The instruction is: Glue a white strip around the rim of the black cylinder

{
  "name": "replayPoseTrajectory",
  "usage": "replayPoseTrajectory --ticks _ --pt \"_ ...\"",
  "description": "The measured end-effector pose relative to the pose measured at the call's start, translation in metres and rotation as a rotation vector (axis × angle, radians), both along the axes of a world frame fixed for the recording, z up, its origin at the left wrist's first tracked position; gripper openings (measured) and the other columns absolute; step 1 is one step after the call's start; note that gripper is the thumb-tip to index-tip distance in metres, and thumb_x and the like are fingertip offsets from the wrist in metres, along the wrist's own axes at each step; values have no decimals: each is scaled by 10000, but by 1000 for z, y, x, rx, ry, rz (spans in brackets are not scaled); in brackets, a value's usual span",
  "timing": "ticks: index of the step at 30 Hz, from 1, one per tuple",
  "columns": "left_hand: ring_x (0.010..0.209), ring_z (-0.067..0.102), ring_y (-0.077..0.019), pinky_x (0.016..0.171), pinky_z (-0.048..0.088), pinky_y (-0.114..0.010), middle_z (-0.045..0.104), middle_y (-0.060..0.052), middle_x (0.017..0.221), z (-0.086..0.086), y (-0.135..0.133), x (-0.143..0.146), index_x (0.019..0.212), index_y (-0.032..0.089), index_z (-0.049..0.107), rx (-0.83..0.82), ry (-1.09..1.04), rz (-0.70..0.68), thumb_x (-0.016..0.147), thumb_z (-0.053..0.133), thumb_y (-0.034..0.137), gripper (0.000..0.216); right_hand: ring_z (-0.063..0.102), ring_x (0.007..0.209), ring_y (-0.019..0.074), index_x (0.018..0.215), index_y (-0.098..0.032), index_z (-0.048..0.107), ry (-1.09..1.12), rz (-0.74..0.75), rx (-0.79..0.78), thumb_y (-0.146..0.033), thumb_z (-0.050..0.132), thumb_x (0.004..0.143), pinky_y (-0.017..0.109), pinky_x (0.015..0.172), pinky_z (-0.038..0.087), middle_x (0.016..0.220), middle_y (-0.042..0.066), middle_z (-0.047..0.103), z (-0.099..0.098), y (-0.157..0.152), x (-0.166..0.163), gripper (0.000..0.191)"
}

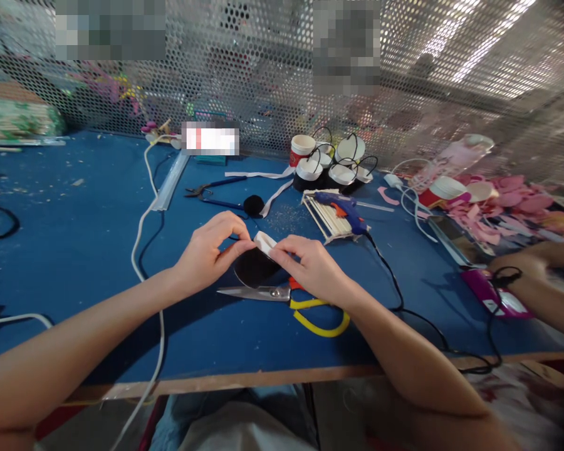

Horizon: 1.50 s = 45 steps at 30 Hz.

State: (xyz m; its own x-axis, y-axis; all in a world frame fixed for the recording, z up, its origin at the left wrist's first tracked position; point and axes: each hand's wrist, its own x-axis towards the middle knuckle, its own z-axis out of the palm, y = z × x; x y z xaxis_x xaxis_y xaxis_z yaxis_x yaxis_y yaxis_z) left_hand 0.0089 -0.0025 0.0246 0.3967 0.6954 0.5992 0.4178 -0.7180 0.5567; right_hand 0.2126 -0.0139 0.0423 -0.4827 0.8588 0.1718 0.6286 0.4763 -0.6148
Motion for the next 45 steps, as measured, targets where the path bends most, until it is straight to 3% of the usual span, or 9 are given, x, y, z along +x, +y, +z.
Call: replayPoseTrajectory --ticks 9,18,25,29,32,34,36,41,45 --pt "810 540 -142 744 437 -279 565 -41 833 -5 4 -1 771 167 522 -57 21 10 846 504 242 108 486 670 118 732 -184 565 25 37 67 -286 441 869 258 653 375 679 9 550 -2 -3 4 211" --pt "830 541 -155 763 442 -298 565 -48 848 -7 6 -1 776 166 526 -89 6 -14 842 506 249 108 484 678 115 749 -186 555 41 91 32 -269 445 868 257 657 383 692 8 534 1 -6 7 182" --pt "851 528 -150 795 427 -308 545 -48 878 -12 8 0 774 167 513 -211 -4 -38 853 486 267 131 482 675 103 725 -180 546 84 133 -20 -264 463 850 240 641 387 703 5 511 1 -10 6 172" --pt "930 523 -167 852 425 -342 528 -62 969 -20 11 0 783 173 529 -270 4 -23 842 488 279 129 481 653 91 732 -179 548 156 95 -159 -266 466 841 219 600 389 726 1 510 1 -11 6 162" --pt "884 550 -164 794 470 -348 464 -92 1118 -22 11 -3 999 183 530 -381 -46 67 823 505 318 223 481 654 95 722 -179 541 232 14 -196 -274 472 835 225 610 392 718 -3 514 1 -10 6 163" --pt "896 558 -173 784 474 -350 487 -94 1109 -20 8 -5 1078 185 498 -440 -123 128 852 447 353 286 474 658 102 705 -180 531 255 -44 -152 -276 480 828 238 625 389 706 -4 508 0 -8 6 164" --pt "929 557 -183 801 471 -352 515 -90 1097 -16 2 -5 1180 203 435 -505 -155 47 861 427 371 361 468 658 106 698 -183 518 263 -73 -95 -269 482 825 244 630 385 704 -3 499 -2 -7 6 158" --pt "932 562 -198 780 497 -336 521 -79 1074 -12 -11 2 1364 263 183 -701 -209 -286 770 582 350 722 471 706 109 728 -191 501 326 -42 31 -253 467 841 245 679 391 737 3 485 -10 -9 3 133" --pt "873 568 -183 754 507 -337 499 -79 1091 -16 -11 3 1362 284 180 -676 -234 -199 753 608 315 745 474 696 109 720 -185 509 320 -9 -19 -278 450 854 245 669 393 731 4 492 -11 -7 4 174"
